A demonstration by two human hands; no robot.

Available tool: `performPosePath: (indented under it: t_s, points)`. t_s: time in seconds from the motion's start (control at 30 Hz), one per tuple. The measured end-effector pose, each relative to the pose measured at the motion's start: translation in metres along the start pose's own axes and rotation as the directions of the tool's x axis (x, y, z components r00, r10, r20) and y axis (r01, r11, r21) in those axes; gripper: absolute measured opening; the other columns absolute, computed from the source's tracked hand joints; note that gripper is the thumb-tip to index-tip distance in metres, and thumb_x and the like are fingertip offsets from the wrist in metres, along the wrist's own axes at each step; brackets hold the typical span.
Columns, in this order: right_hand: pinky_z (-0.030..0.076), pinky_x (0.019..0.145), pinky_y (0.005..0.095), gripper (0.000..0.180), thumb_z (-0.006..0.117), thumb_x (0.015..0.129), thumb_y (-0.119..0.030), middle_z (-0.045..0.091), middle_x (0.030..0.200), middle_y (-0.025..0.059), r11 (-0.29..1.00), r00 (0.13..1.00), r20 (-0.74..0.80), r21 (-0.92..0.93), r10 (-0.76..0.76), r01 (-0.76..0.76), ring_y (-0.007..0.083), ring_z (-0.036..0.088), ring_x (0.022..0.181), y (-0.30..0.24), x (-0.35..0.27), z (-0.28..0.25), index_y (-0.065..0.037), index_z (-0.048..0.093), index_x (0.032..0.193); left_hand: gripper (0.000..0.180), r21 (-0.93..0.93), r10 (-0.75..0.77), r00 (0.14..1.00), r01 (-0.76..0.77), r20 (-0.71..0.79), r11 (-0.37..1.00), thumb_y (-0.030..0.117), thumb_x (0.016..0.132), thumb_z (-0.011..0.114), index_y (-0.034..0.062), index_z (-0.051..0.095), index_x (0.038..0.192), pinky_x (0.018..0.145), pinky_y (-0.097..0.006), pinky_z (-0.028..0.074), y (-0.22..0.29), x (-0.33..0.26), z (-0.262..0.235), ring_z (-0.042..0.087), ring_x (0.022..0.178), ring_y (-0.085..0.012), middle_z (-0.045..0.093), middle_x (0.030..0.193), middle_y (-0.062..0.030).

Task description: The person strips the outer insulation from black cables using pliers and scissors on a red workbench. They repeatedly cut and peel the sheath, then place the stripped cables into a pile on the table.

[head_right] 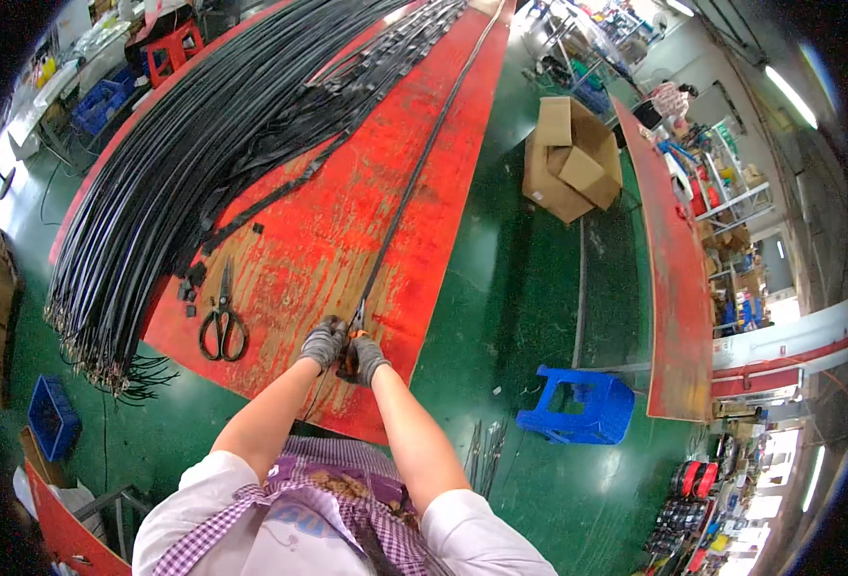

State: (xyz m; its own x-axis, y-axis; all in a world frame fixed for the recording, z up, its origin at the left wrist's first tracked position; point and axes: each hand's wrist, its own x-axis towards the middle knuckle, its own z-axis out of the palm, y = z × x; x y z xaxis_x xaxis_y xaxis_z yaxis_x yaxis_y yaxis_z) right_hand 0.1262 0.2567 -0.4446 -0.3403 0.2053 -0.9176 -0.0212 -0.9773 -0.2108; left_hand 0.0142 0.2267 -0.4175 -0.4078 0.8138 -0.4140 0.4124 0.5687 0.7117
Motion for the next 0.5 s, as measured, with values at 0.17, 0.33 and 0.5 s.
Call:
performPosePath:
  t_s: [0.17,0.33,0.5]
  points:
    - [0.041,0.050,0.0443,0.011,0.045,0.068,-0.019,0.050,0.063,0.0096,1.000,0.998,0.056,0.016,-0.023,0.023,0.0265,0.049,0.054,-0.008,-0.027,0.005,-0.009,0.048,0.071,0.036,-0.099,0.052,0.969,-0.029,0.240,0.995,0.036,0.081,0.041,0.0065,0.056,0.095,0.073,-0.038,0.042,0.034,0.018,-0.001,0.055,0.084,-0.0325,0.058,0.087,-0.0188]
    - [0.043,0.051,0.0471,0.009,0.044,0.067,-0.013,0.048,0.063,0.0106,0.991,0.999,-0.050,-0.135,-0.020,0.013,0.0272,0.048,0.055,-0.008,-0.026,0.000,-0.006,0.047,0.071,0.034,0.043,0.039,0.972,-0.050,0.231,0.998,0.034,0.082,0.039,0.0068,0.057,0.093,0.071,-0.040,0.041,0.037,0.017,0.001,0.054,0.083,-0.0336,0.057,0.086,-0.0192]
    - [0.045,0.050,0.0504,0.015,0.046,0.075,-0.027,0.049,0.063,0.0089,0.972,0.983,-0.133,-0.216,-0.126,0.096,0.0254,0.050,0.055,-0.020,-0.001,-0.004,-0.013,0.047,0.081,0.037,0.116,0.026,0.976,-0.052,0.218,0.992,0.037,0.083,0.036,0.0067,0.055,0.095,0.075,-0.041,0.040,0.040,0.013,-0.001,0.051,0.088,-0.0351,0.055,0.094,-0.0200]
